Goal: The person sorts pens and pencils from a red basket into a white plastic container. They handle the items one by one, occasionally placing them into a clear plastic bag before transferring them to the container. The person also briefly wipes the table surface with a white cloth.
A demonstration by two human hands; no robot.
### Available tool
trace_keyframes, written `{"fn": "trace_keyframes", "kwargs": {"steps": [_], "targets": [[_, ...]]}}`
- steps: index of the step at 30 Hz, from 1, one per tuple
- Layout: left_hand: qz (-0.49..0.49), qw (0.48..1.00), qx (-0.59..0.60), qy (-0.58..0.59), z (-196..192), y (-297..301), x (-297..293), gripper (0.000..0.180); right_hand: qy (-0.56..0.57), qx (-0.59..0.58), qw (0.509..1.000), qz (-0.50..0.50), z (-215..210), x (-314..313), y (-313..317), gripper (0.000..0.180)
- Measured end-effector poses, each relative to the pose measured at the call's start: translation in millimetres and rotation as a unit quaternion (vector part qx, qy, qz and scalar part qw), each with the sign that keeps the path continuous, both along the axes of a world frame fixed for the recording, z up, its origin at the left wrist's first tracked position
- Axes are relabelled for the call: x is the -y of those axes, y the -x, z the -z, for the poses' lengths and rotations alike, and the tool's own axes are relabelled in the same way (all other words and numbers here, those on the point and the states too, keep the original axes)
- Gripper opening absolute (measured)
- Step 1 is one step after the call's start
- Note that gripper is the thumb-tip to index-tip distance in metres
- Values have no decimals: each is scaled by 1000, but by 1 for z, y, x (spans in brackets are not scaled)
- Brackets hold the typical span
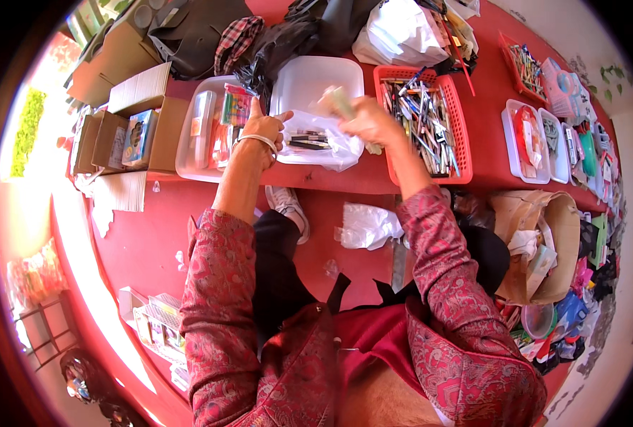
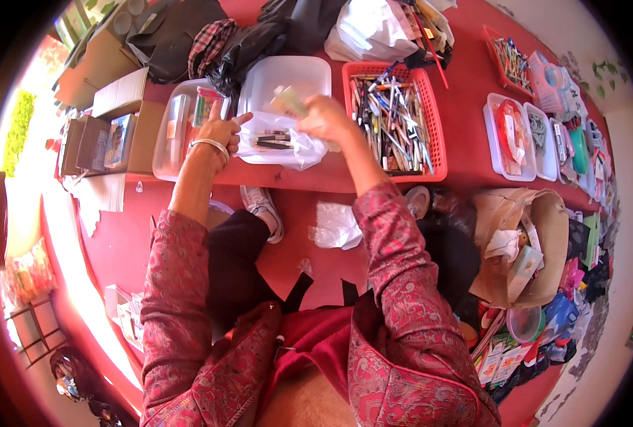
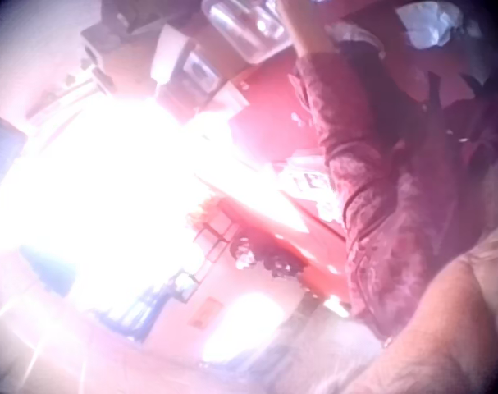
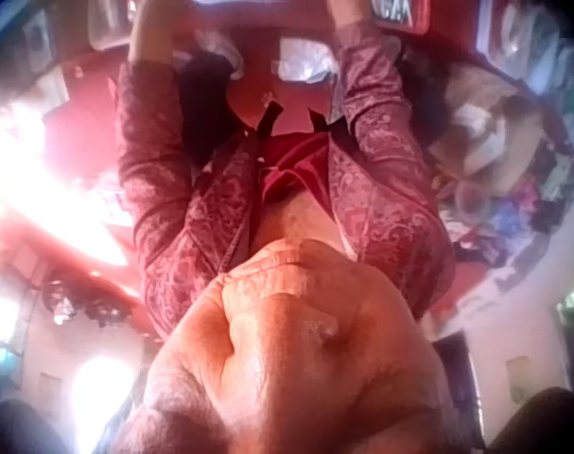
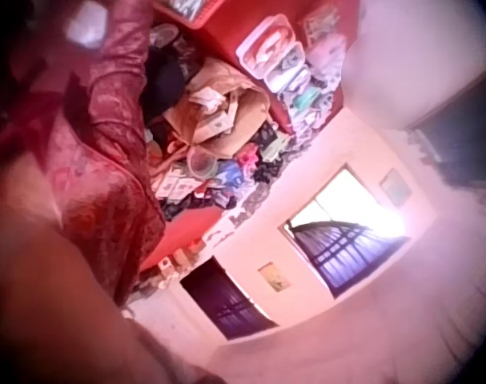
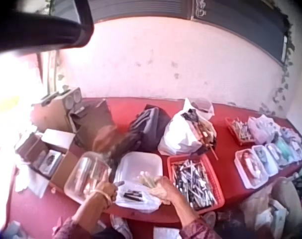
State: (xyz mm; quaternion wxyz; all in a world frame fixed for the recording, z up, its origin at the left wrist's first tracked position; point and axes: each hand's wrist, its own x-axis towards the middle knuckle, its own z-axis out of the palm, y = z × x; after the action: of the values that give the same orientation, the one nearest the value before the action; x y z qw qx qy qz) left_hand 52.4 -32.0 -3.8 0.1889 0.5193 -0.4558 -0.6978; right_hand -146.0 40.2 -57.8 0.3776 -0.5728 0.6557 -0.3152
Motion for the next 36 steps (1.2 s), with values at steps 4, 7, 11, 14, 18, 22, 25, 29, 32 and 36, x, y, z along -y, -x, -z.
{"fn": "trace_keyframes", "kwargs": {"steps": [4,7,11,14,18,22,25,29,32,36], "targets": [[-10,1000,-21,-14,3,0,0,83,198,318,910,180,-46,-13,1,16],[-37,996,-60,-60,6,1,1,83,269,514,802,139,-54,4,-23,17],[-101,978,-115,-143,17,-5,12,85,216,607,748,162,-16,33,-67,15],[-118,981,-81,-134,16,-7,10,51,198,611,743,190,38,40,-81,12],[-95,980,-90,-149,22,-8,15,41,166,516,807,235,64,32,-81,9],[-105,978,-104,-146,22,-8,13,36,290,150,932,157,63,30,-76,8],[-111,979,-101,-136,18,-9,10,34,153,-170,973,31,55,24,-61,14],[-102,979,-118,-128,13,-8,8,74,118,-388,914,-24,60,22,-55,17],[-66,984,-125,-111,15,-7,11,79,98,-458,883,-38,64,28,-63,22],[-59,994,-76,-60,15,-2,8,85,2,-487,873,-12,50,27,-63,31]]}}
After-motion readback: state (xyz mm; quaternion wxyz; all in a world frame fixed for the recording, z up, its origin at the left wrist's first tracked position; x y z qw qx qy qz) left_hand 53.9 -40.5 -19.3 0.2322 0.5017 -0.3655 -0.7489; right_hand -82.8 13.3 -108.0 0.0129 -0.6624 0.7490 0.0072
